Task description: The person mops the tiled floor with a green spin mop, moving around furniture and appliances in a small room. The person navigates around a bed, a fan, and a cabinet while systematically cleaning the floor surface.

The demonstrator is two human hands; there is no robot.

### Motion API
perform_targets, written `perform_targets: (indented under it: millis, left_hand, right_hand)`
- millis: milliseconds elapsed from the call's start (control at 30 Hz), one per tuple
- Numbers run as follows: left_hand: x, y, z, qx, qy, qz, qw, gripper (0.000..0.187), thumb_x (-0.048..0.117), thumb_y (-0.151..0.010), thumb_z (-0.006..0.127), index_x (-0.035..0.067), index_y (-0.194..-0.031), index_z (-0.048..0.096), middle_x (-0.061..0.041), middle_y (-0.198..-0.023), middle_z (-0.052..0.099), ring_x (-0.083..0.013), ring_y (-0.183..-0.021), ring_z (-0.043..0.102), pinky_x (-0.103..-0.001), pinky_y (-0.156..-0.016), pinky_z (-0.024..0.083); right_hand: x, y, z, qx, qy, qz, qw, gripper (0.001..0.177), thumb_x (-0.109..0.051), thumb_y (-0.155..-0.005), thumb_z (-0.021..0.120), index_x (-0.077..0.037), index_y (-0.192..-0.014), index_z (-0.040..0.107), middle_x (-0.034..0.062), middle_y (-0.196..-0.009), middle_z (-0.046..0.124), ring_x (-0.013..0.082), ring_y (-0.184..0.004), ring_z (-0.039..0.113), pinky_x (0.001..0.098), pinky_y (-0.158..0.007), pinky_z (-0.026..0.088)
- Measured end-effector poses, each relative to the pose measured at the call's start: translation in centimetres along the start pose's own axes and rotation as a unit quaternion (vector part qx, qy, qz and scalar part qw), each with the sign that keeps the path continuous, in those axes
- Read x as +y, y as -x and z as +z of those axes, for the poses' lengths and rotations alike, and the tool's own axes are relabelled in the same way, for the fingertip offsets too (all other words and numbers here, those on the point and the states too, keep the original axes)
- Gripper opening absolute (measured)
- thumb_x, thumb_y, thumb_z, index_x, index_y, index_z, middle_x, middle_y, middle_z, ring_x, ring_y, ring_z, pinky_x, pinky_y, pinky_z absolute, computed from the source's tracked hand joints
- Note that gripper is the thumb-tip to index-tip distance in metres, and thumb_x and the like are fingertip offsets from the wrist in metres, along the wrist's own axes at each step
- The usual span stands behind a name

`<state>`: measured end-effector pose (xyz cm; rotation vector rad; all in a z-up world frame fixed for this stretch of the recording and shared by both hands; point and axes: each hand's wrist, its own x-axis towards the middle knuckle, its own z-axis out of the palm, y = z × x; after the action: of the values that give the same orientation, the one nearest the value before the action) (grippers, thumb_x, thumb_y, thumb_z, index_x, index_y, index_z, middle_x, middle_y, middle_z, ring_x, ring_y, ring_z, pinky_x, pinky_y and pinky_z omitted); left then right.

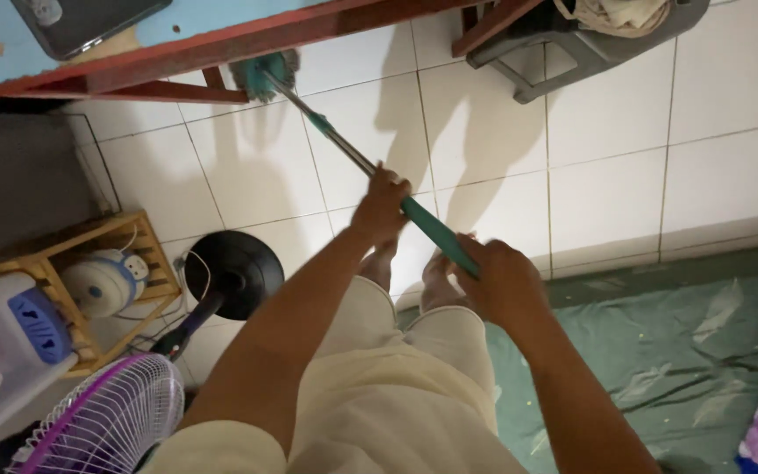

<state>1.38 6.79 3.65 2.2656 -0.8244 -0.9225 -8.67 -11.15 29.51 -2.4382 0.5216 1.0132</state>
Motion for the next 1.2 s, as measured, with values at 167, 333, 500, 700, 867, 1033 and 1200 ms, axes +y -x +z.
perform_targets:
  millis: [167, 333, 500, 700, 867, 1033, 1200]
  left_hand:
    - [-7.6, -2.8, -5.0, 0.083, -0.132, -0.083, 0.984, 0.062, 0.026, -0.085, 0.077, 0.012, -0.141, 0.053, -0.04, -0.156, 0.025, -0.0585, -0.149, 0.023, -0.069, -0.115, 0.038]
    - [-12.1, -3.6, -8.1, 0.043, -0.113, -0.161, 0.979, 0.078, 0.035, -0.089, 0.075, 0.025, -0.157, 0.038, -0.031, -0.159, 0.028, -0.0546, -0.15, 0.024, -0.074, -0.115, 0.031]
    - [-8.4, -2.6, -5.0, -0.039, -0.209, -0.154, 0.965, 0.065, 0.052, -0.092, 0.068, 0.037, -0.152, 0.049, -0.015, -0.165, 0.03, -0.0469, -0.155, 0.014, -0.073, -0.118, 0.023]
    - [4.3, 1.3, 0.3, -0.143, -0.174, -0.064, 0.972, 0.043, 0.035, -0.096, 0.065, 0.031, -0.138, 0.062, -0.018, -0.161, 0.044, -0.0491, -0.156, 0.016, -0.08, -0.115, -0.002]
    - [12.2, 3.8, 9.3, -0.174, -0.04, 0.104, 0.978, 0.034, 0.023, -0.082, 0.077, 0.021, -0.116, 0.069, -0.02, -0.166, 0.026, -0.0662, -0.146, 0.015, -0.083, -0.105, 0.017]
    - [24.3, 5.1, 4.9, -0.368, -0.064, 0.125, 0.919, 0.029, 0.037, -0.099, 0.055, 0.028, -0.124, 0.067, -0.015, -0.145, 0.049, -0.0538, -0.15, 0.018, -0.079, -0.114, 0.013]
    - [27.2, 5.2, 14.1, -0.337, -0.041, 0.247, 0.907, 0.021, 0.031, -0.088, 0.069, 0.028, -0.108, 0.063, -0.01, -0.124, 0.064, -0.0575, -0.138, 0.033, -0.081, -0.097, 0.027]
  right_hand:
    - [-5.9, -7.1, -0.7, 0.018, -0.011, -0.106, 0.994, 0.049, -0.027, -0.094, 0.064, -0.019, -0.142, 0.063, 0.0247, -0.101, 0.069, 0.0437, -0.095, 0.073, 0.0528, -0.076, 0.06]
    - [-7.1, -13.3, 1.8, 0.022, -0.009, -0.13, 0.991, 0.05, -0.02, -0.091, 0.066, -0.02, -0.142, 0.063, 0.0225, -0.102, 0.069, 0.0418, -0.095, 0.073, 0.0524, -0.077, 0.061]
    - [-2.9, -9.5, 3.3, -0.018, -0.015, -0.08, 0.997, 0.054, -0.033, -0.094, 0.065, -0.02, -0.146, 0.059, 0.0255, -0.112, 0.069, 0.0468, -0.103, 0.072, 0.0556, -0.085, 0.058]
    - [3.6, 2.7, 4.0, -0.043, -0.076, 0.049, 0.995, 0.059, -0.039, -0.093, 0.062, -0.023, -0.149, 0.057, 0.0243, -0.117, 0.069, 0.0464, -0.108, 0.07, 0.0552, -0.088, 0.057]
    - [11.4, 13.1, 6.8, -0.019, -0.068, 0.198, 0.978, 0.056, -0.049, -0.088, 0.065, -0.035, -0.143, 0.062, 0.0032, -0.104, 0.074, 0.0295, -0.094, 0.074, 0.0446, -0.079, 0.056]
    - [12.5, 21.3, 4.1, -0.046, -0.086, 0.345, 0.933, 0.054, -0.05, -0.086, 0.067, -0.035, -0.137, 0.065, -0.0006, -0.125, 0.076, 0.0294, -0.113, 0.072, 0.0435, -0.092, 0.056]
    - [13.1, 29.8, 5.5, 0.023, -0.096, 0.422, 0.901, 0.064, -0.046, -0.076, 0.079, -0.039, -0.138, 0.066, -0.0103, -0.124, 0.078, 0.0173, -0.112, 0.075, 0.0355, -0.094, 0.057]
